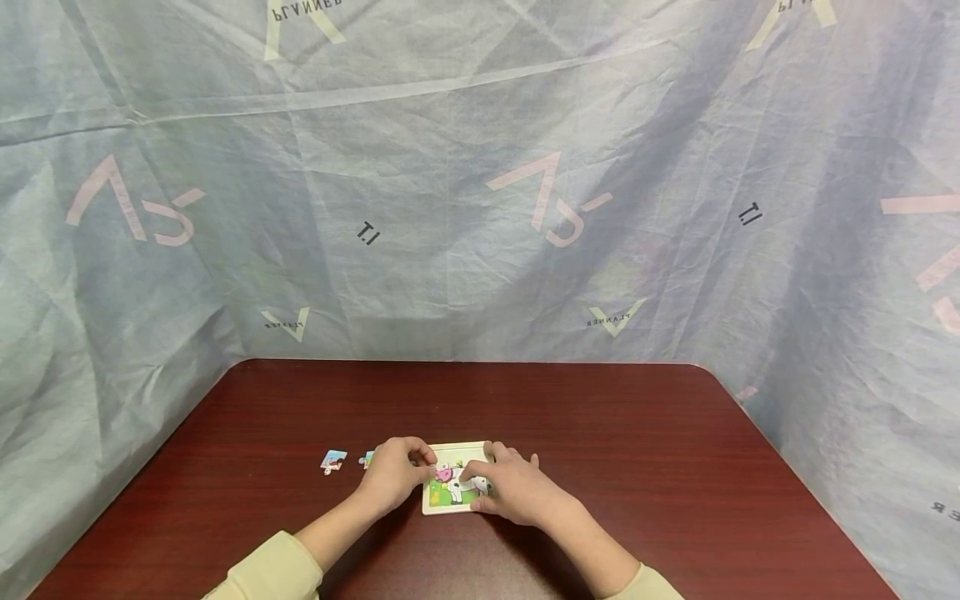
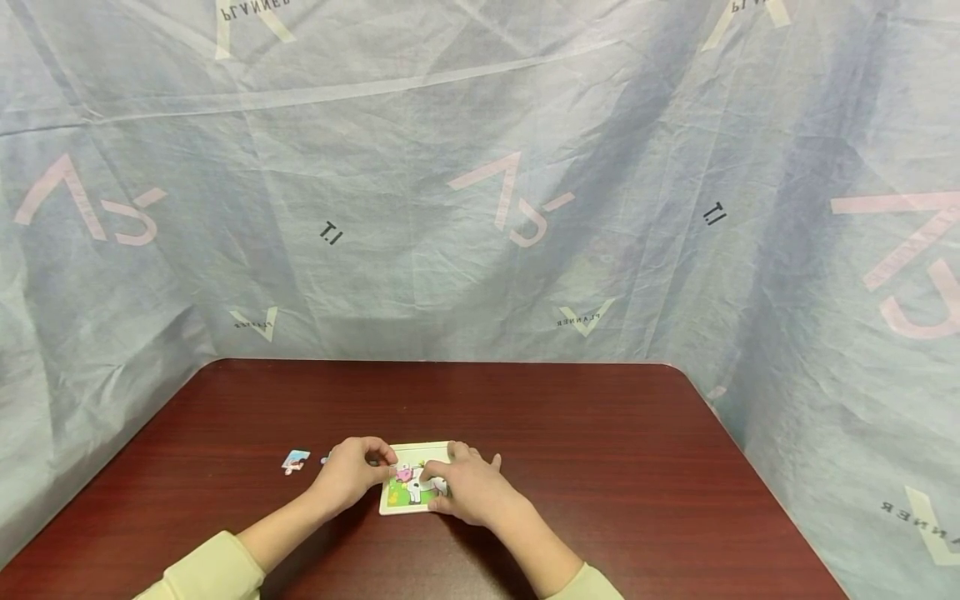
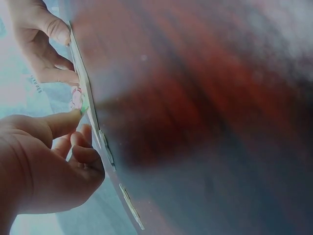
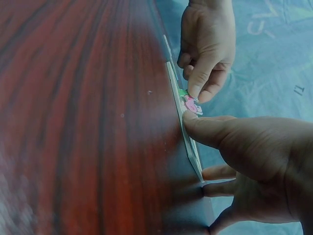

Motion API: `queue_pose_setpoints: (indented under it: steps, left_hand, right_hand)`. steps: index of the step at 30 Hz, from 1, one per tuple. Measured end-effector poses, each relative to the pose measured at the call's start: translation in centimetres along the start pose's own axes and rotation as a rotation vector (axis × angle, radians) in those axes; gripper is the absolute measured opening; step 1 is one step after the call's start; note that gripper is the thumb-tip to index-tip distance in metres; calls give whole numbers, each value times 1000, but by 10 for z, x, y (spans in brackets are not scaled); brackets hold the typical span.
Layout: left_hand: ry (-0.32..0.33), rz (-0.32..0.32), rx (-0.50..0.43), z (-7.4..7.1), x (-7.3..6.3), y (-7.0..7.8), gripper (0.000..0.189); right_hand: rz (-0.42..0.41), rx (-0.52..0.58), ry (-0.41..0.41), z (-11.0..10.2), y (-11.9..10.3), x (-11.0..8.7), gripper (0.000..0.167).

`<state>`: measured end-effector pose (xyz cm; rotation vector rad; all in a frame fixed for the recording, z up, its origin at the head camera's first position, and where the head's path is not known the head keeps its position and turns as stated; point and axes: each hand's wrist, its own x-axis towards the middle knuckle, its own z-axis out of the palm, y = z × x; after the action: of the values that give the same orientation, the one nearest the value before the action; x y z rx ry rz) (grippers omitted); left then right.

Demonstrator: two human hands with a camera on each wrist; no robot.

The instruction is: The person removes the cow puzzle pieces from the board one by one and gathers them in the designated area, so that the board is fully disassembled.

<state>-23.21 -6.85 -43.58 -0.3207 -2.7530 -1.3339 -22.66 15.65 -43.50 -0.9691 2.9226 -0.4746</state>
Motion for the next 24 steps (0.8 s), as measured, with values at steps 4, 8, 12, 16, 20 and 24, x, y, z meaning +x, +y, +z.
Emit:
queue_pose_setpoints:
  steps: [4, 8, 12, 16, 20, 24]
  left_hand:
    - [12, 2, 0, 0, -1, 0, 15]
    - [18, 1, -8, -1, -1, -1, 14]
    - [23, -8, -15, -2, -2, -2, 11]
    - [38, -16, -18, -2, -1, -3, 10]
    - [51, -23, -28, -5, -2, -4, 10]
    - [59, -41, -54, -8, -3, -6, 10]
  right_hand:
    - [4, -1, -4, 0, 0, 0, 28]
    - [5, -5, 1, 1, 1, 1, 28]
    - [7, -3, 0, 1, 1, 1, 28]
    - [10, -4, -4, 0, 0, 1, 29]
    - [13, -6, -4, 0, 0, 1, 29]
    - [13, -6, 0, 0, 0, 1, 29]
